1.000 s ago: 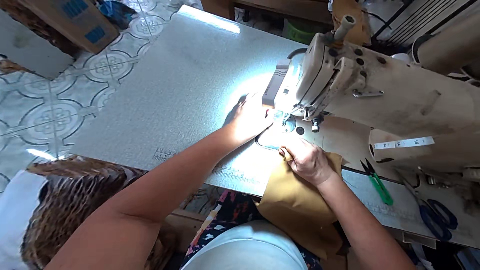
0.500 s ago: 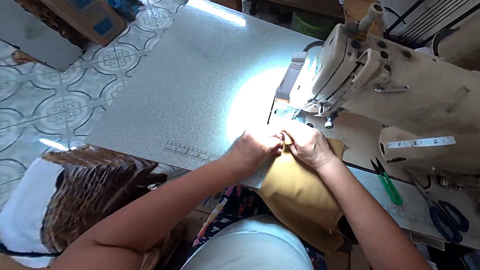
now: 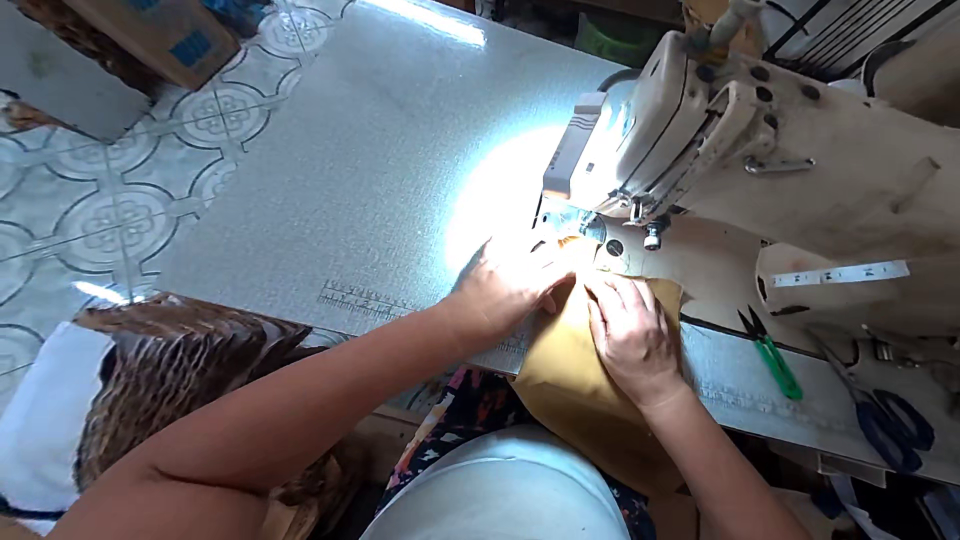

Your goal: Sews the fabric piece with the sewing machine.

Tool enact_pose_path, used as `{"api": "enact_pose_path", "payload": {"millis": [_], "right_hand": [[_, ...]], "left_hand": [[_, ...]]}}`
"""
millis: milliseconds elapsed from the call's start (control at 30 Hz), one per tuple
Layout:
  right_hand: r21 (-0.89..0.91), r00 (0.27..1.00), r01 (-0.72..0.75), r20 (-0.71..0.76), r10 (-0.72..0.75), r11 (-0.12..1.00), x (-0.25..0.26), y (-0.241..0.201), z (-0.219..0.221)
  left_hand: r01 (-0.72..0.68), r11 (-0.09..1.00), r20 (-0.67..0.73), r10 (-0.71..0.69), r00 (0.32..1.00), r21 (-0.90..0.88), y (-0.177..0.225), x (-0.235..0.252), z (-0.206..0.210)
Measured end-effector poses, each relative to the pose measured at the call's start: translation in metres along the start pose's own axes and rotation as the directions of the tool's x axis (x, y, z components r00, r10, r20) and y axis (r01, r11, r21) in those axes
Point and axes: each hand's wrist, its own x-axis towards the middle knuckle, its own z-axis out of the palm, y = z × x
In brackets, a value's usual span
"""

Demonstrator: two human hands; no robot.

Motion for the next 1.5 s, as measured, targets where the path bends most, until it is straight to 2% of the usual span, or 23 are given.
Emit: {"api": "enact_pose_path", "payload": {"millis": [100,200,367,533,633,833,1100,1367,1500], "right_hand": [[-0.004,1.0,0.014,0.01,-0.014,1.0,0.001,0.0,-0.002],[-0.001,0.998,0.015,0.054,-0.015,1.0,0.012,0.001,-0.005],[0.002,0.988,-0.035,0.154,0.034,0.999,0.036,0.002,-0.003],[-0.038,0.97,-0.04,0.239,0.048,0.998,0.048,-0.001,-0.003],[-0.045,0.963,-0.057,0.26,0.067,0.997,0.049,-0.003,-0.004],[-0.002,0.975,-0.101,0.2,0.099,0.995,0.048,0.002,-0.001],[0.007,0.985,-0.009,0.175,0.007,1.0,0.039,-0.008,0.0],[-0.02,0.981,-0.095,0.167,0.097,0.995,0.049,0.0,0.004],[-0.032,0.991,-0.061,0.113,0.064,0.998,0.046,0.004,0.005]], "left_hand": [[0.008,1.0,-0.017,-0.008,1.0,-0.001,0.003,-0.003,0.003],[0.04,0.999,0.033,-0.039,0.999,-0.008,0.002,-0.002,0.001],[0.146,0.989,0.223,-0.136,0.965,-0.025,0.005,0.009,-0.011],[0.108,0.994,0.162,-0.103,0.981,-0.019,0.003,0.005,-0.008],[0.163,0.985,0.225,-0.146,0.963,-0.057,0.005,0.009,-0.014],[0.158,0.987,0.24,-0.145,0.96,-0.038,0.001,0.011,-0.013],[0.143,0.989,0.266,-0.125,0.956,-0.047,0.005,-0.005,-0.017],[0.147,0.989,0.207,-0.139,0.969,-0.027,-0.006,0.012,-0.014],[0.145,0.988,0.206,-0.133,0.97,-0.045,-0.01,0.013,-0.012]]}}
